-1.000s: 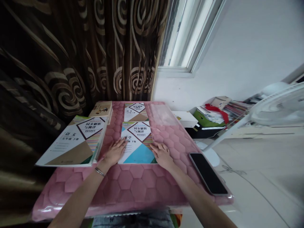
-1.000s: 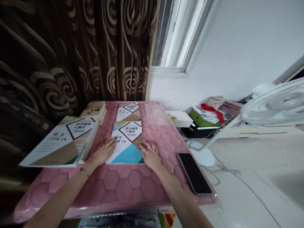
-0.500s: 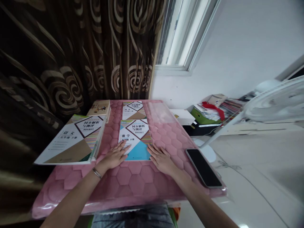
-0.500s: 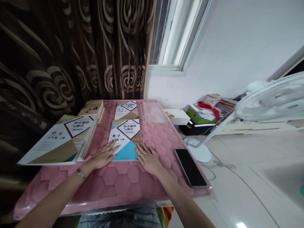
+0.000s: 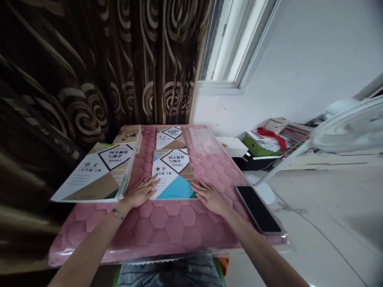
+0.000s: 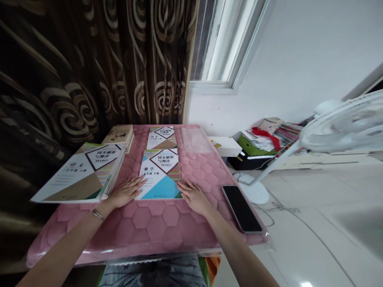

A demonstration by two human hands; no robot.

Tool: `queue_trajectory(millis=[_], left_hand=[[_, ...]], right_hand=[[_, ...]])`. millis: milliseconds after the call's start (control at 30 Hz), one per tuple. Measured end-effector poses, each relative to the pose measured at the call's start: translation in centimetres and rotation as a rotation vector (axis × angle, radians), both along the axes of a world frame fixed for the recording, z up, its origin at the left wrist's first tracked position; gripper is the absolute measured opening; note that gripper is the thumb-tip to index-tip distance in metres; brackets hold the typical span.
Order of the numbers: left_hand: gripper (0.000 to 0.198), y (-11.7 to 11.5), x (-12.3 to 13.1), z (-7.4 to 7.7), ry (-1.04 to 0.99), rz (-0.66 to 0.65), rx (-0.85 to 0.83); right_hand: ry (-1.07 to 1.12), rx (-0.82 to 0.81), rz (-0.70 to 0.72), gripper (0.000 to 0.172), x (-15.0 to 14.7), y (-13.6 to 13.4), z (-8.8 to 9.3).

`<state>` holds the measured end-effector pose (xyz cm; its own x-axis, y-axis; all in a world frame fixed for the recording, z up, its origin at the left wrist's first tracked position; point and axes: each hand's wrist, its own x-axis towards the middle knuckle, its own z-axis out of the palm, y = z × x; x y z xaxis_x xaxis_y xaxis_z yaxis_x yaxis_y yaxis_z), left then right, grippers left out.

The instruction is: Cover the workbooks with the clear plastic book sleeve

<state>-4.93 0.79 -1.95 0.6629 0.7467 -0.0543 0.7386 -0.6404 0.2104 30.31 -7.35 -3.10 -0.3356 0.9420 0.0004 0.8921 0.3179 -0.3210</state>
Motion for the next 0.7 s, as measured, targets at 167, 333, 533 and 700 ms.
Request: queue_trajectory(millis=[167,333,533,700], left_hand=[[0.049,0.4,0.0,0.2,-0.085,0.007,-0.023],[0.037,-1.1,1.7,1.1,-0.205,-0.089,0.05],[0.023,-3.0,5.3,0.9,-0.307,-0.211,0.027],[0.01,-2.4,4.8,-0.3,-0.457,-0.178,-0.024]], right_hand=[[0.129,0.019,0.034,0.045,1.2,0.7,0.3],[0.218,0.075,0.043,0.03,1.2,1.9,1.1],[0.189,0.294,0.126,0.015,-6.6,1.1,1.5],[0.121,0.309,0.094,0.013,-10.0,0.7,0.4]])
